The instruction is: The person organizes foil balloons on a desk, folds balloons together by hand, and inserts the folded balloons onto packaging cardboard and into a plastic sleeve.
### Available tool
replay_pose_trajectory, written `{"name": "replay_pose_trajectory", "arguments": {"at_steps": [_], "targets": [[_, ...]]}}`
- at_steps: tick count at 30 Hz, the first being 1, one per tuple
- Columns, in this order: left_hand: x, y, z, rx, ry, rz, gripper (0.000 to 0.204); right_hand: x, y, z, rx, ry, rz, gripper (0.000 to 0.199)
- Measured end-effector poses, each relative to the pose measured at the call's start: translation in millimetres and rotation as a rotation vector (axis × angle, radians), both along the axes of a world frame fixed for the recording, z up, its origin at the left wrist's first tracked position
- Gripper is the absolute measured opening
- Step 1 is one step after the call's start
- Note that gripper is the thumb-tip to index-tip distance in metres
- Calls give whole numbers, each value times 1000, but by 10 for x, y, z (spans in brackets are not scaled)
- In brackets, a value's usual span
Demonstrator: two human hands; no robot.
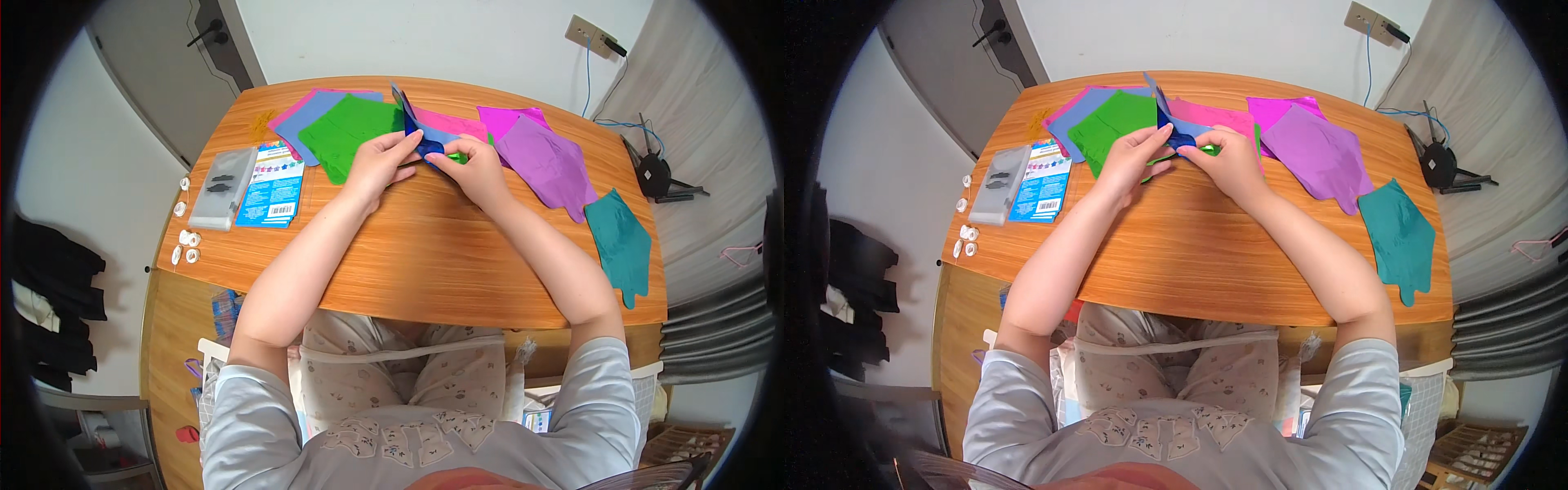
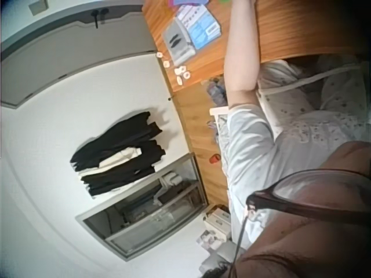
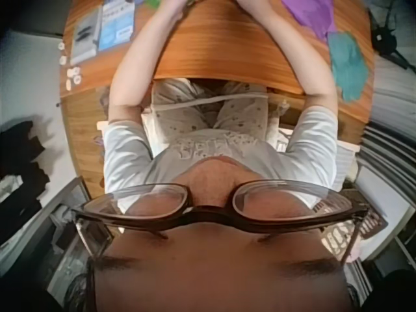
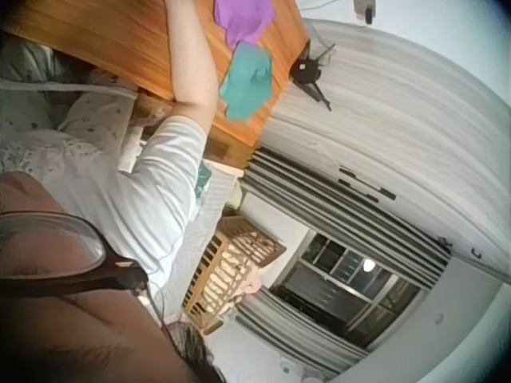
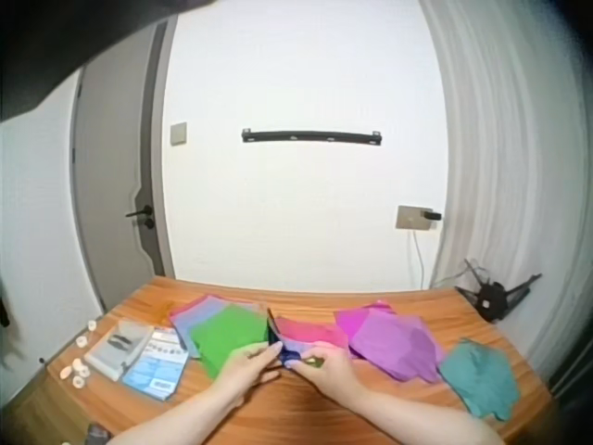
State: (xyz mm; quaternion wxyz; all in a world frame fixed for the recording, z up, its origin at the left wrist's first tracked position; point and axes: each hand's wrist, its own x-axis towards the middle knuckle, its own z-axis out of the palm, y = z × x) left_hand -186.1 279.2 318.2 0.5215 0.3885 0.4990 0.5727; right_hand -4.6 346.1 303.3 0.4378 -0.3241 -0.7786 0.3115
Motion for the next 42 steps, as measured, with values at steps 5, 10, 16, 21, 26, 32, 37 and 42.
{"name": "replay_pose_trajectory", "arguments": {"at_steps": [5, 10, 16, 21, 26, 32, 37, 42], "targets": [[-46, 60, -63, 5, -76, -44, 31, 3, -27, -23, -11, -10, 19, 20], [-8, 146, -39, 9, -65, -38, 24, 100, 89, -88, -98, 100, 27, 22], [-666, 325, -108, 36, -52, -72, 21, 596, 426, 905, -275, 193, -271, 22], [-923, 465, -137, -51, -19, 143, 25, 1801, 1184, 1743, 135, 385, -475, 27], [-831, 386, -65, -9, 167, 226, 41, 2060, 933, 2104, 820, -146, -621, 23], [-570, 219, -56, 166, 977, 329, 48, 1955, 470, 1448, 1165, -969, -214, 25], [-564, 188, -160, 114, 1229, 141, 39, 1630, 287, 520, 842, -908, -95, 15], [-638, 125, -203, 105, 1252, 133, 35, 1502, 108, 155, 630, -805, -178, 16]]}}
